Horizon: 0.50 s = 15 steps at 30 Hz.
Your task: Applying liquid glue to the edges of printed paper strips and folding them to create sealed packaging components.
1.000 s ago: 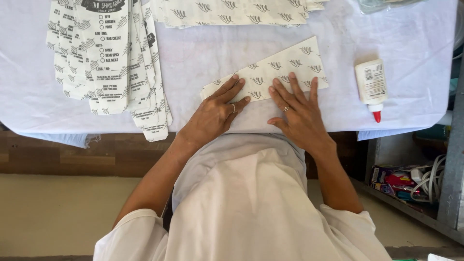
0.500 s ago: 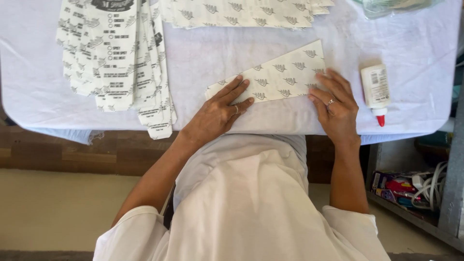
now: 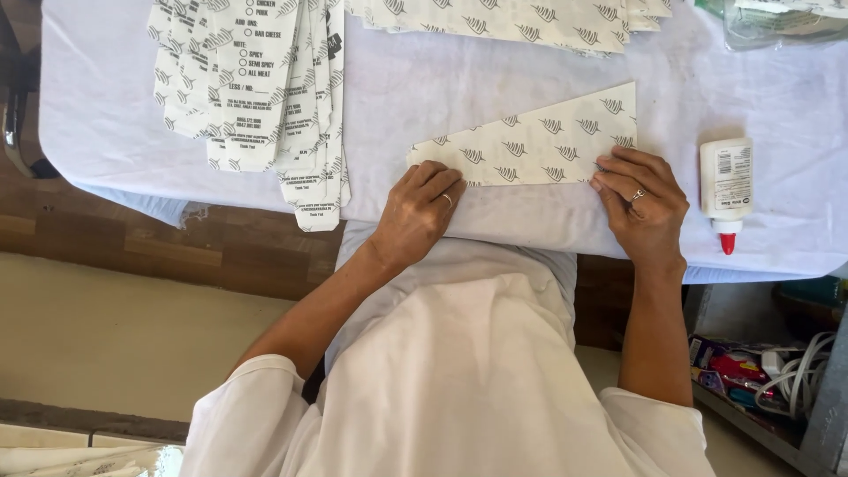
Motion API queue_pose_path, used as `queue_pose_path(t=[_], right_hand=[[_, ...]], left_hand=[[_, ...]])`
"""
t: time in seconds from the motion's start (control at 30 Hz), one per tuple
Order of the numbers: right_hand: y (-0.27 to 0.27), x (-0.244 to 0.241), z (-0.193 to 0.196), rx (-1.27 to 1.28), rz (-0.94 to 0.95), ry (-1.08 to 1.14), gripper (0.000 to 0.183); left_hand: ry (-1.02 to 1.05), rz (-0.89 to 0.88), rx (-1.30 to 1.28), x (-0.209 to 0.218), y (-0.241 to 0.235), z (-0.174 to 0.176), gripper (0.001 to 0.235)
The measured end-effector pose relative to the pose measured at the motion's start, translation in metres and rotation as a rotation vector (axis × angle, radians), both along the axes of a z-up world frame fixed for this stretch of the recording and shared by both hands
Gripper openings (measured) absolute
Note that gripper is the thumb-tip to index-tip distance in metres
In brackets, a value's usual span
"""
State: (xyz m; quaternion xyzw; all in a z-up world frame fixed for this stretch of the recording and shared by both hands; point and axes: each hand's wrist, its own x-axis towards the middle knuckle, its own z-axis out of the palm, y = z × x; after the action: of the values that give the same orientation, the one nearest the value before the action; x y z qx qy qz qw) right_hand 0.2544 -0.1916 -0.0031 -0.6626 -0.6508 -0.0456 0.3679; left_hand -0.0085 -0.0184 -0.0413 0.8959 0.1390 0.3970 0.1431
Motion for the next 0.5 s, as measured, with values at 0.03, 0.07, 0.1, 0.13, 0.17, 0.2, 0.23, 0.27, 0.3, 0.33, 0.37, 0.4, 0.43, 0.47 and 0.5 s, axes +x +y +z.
queue_pose_path(t=[0.03, 0.07, 0.1, 0.13, 0.17, 0.2, 0.23, 0.27, 0.3, 0.33, 0.37, 0.4, 0.43, 0.47, 0.5], right_hand=[[0.0, -0.001, 0.002, 0.009, 0.008, -0.003, 0.005], [0.001, -0.001, 0.002, 0.009, 0.006, -0.004, 0.005], [0.002, 0.0, 0.001, 0.014, 0.006, -0.013, 0.005], [0.001, 0.0, 0.001, 0.016, 0.002, -0.023, 0.006], [0.001, -0.001, 0.001, 0.013, -0.003, -0.024, 0.006], [0.002, -0.002, 0.002, 0.015, -0.004, -0.025, 0.005], [0.003, -0.003, 0.004, 0.016, -0.006, -0.026, 0.005], [0.003, -0.006, 0.007, 0.016, -0.01, -0.029, 0.005], [0.003, -0.009, 0.011, -0.006, -0.019, -0.046, 0.006], [0.005, -0.013, 0.014, -0.026, -0.023, -0.062, 0.006], [0.005, -0.017, 0.012, -0.024, -0.022, -0.063, 0.006], [0.007, -0.02, 0.01, -0.064, -0.026, -0.177, 0.014], [0.008, -0.023, 0.007, -0.103, -0.03, -0.29, 0.032], [0.006, -0.023, 0.005, -0.103, -0.027, -0.289, 0.032], [0.004, -0.023, 0.003, -0.127, -0.018, -0.262, 0.035]], left_hand=[[0.0, 0.009, 0.012, 0.001, -0.001, -0.002, 0.01], [-0.001, 0.008, 0.012, 0.001, -0.001, -0.002, 0.01], [0.002, 0.012, 0.008, 0.001, -0.001, -0.002, 0.009], [0.005, 0.013, 0.002, 0.0, -0.002, -0.002, 0.009], [0.004, 0.008, -0.001, 0.0, -0.003, -0.002, 0.009], [0.004, 0.01, 0.003, 0.0, -0.003, -0.002, 0.01], [0.004, 0.012, 0.006, 0.0, -0.003, -0.003, 0.011], [0.002, 0.008, 0.006, 0.0, -0.004, -0.005, 0.011], [0.016, 0.012, -0.002, 0.0, -0.005, -0.007, 0.012], [0.032, 0.02, -0.009, -0.001, -0.005, -0.008, 0.013], [0.031, 0.021, -0.007, -0.002, -0.007, -0.005, 0.013], [0.064, -0.003, 0.007, -0.002, -0.007, -0.001, 0.016], [0.098, -0.028, 0.022, -0.003, -0.007, 0.002, 0.023], [0.099, -0.025, 0.022, -0.003, -0.009, 0.001, 0.023], [0.126, -0.027, 0.008, -0.003, -0.011, 0.001, 0.025]])
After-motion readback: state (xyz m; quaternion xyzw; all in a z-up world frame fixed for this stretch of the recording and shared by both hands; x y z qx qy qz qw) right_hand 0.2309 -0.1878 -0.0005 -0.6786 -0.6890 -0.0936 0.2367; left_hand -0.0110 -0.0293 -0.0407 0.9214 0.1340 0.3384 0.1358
